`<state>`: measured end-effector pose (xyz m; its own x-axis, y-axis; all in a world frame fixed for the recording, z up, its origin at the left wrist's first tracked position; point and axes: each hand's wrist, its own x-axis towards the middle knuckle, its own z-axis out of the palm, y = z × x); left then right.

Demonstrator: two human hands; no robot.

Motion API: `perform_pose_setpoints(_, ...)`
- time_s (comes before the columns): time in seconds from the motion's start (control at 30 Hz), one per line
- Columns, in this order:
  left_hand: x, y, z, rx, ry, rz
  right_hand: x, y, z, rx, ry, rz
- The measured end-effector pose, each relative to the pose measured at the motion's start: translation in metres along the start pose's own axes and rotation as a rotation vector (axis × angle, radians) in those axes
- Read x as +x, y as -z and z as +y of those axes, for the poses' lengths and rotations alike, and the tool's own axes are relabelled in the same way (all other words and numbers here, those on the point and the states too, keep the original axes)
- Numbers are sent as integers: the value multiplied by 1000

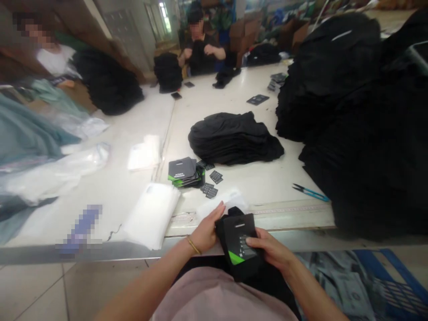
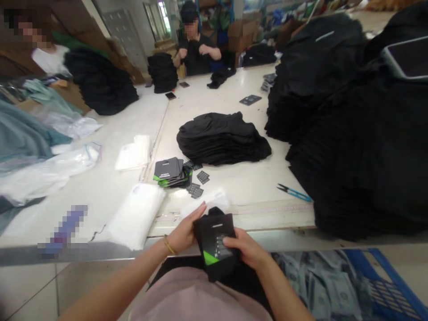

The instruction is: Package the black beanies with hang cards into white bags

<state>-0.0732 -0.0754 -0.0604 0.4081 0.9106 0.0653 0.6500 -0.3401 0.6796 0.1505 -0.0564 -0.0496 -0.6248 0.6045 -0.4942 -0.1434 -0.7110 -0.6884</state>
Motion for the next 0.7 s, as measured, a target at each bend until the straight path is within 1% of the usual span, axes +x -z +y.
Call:
perform_pose_setpoints(0.03,5,4,1,-7,-13,-22,1,0,-3,-68,-18,-24)
perform_pose_setpoints(0.07,9,7,3,1,-34,-61,3,1,-5,-127,-29,-16)
perform_pose_setpoints(0.17,18,11,14,156,-96,-204,11,3,-12,-300,-34,102)
perform_pose_setpoints(0.23,22,10,23,291,-142,-275,14,1,-16,-436,12,164)
perform_pose_setpoints(0.3,23,9,29,379,-181,-321,16,-1,-19,-541,85,177)
perform_pose_setpoints(0.37,21,6,31,414,-190,-332,18,-4,-20,-539,125,176)
perform_pose_setpoints(0.4,19,4,31,420,-183,-322,19,-5,-18,-484,138,196)
perform_pose_setpoints(0.43,16,0,32,417,-170,-303,21,-7,-14,-402,164,250)
perform_pose_setpoints(0.47,14,-6,34,409,-153,-268,24,-10,-9,-315,206,332)
perform_pose_setpoints(0.53,10,-24,41,385,-104,-163,32,-18,5,-188,314,490)
perform_pose_setpoints(0.57,9,-34,46,371,-79,-105,36,-23,13,-167,350,536)
perform_pose_setpoints(0.6,9,-45,52,359,-58,-50,39,-29,20,-172,371,553)
perform_pose_setpoints(0.63,9,-53,57,348,-38,-3,41,-34,26,-186,380,538)
perform_pose_setpoints(0.7,8,-61,63,315,-14,62,40,-39,28,-172,369,431)
